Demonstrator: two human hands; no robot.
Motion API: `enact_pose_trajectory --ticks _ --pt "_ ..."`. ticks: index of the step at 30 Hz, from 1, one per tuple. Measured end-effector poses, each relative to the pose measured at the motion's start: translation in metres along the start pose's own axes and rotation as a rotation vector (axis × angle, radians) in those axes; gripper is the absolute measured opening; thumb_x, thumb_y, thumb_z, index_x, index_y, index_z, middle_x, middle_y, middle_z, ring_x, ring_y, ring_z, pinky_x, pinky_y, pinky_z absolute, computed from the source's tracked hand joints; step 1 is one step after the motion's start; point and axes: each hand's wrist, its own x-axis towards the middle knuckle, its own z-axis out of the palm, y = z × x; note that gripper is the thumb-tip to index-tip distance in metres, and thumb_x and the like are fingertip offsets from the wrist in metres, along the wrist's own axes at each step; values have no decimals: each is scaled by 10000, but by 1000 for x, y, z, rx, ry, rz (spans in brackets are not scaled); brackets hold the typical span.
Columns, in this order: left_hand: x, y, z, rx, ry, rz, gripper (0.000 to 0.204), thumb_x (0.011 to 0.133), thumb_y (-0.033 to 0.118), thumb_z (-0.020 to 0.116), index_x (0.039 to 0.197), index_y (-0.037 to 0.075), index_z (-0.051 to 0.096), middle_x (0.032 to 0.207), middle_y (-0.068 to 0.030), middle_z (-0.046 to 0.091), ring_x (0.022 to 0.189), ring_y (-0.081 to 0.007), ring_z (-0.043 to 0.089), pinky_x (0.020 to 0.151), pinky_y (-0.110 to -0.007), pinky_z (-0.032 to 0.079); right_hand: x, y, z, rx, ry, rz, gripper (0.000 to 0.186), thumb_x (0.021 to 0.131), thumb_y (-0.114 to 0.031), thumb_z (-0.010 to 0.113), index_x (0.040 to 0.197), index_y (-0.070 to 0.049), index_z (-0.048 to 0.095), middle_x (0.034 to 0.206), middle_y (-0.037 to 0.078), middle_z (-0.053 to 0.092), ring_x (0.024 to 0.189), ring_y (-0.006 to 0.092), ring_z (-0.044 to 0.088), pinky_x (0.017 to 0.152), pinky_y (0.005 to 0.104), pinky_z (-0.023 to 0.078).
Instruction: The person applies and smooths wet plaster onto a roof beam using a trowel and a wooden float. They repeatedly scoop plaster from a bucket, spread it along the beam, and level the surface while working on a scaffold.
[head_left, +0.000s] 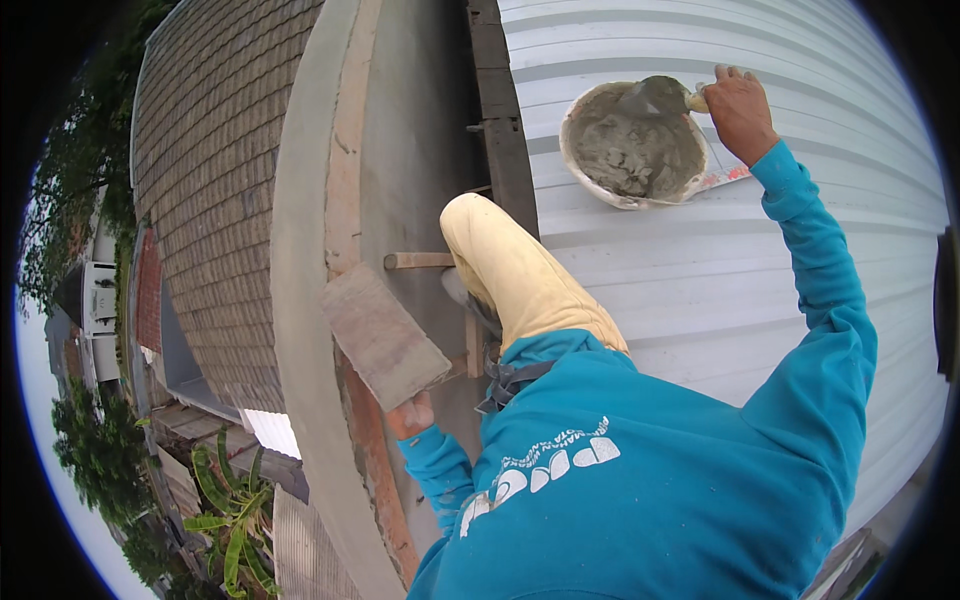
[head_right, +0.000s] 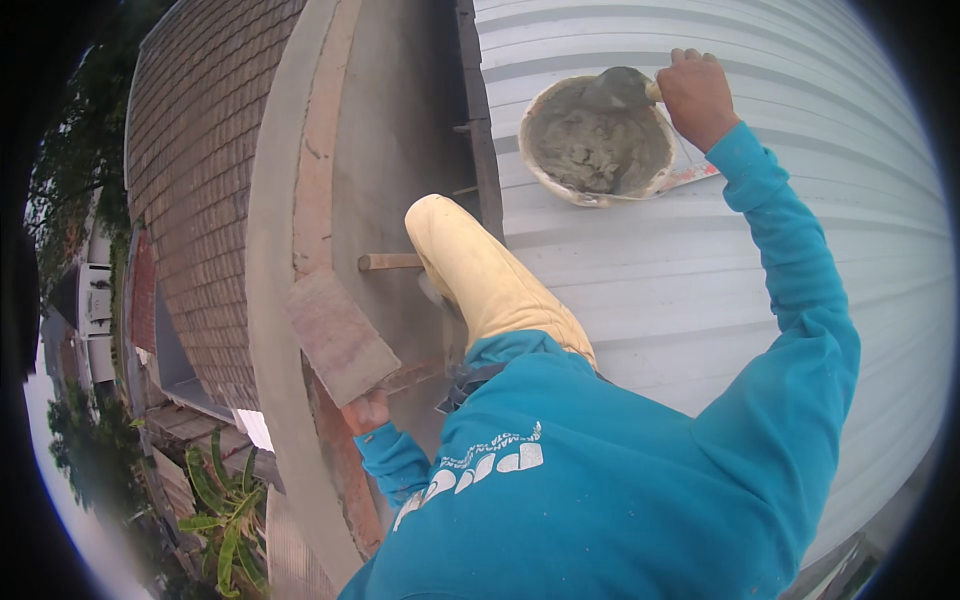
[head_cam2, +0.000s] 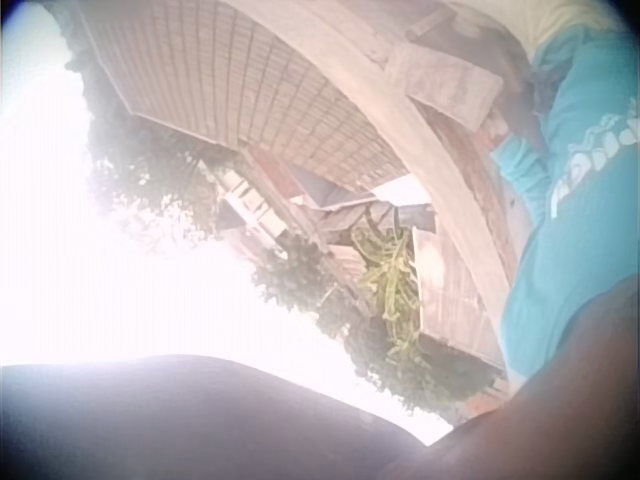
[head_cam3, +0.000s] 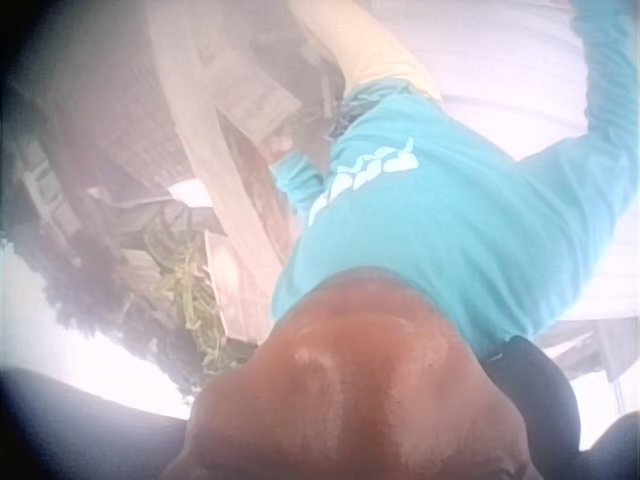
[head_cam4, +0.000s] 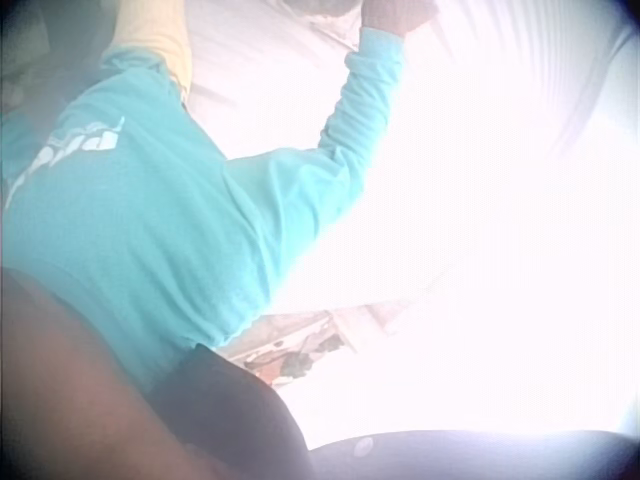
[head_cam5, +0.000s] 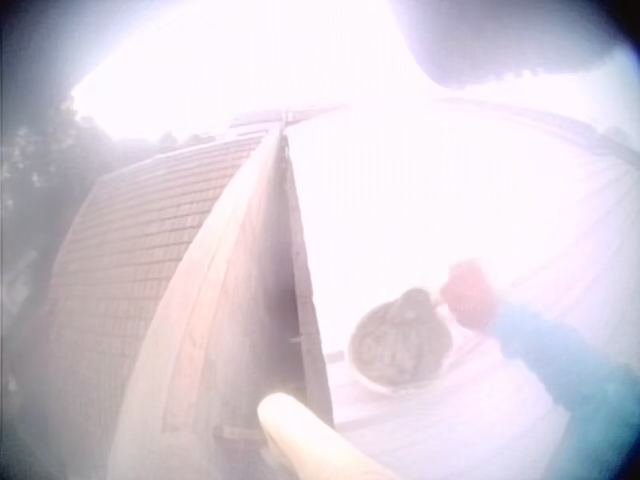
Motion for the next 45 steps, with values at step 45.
enact_pose_trajectory --ticks 45 --pt "85 -46 226 -304 -699 -496 344 995 221 526 1308 84 490 1283 -64 564 1138 -221 580 948 -371 503 -136 -10 -38 1291 -68 379 402 847 -127 638 1215 30 606 1099 199 666 959 267 648 849 356 498"
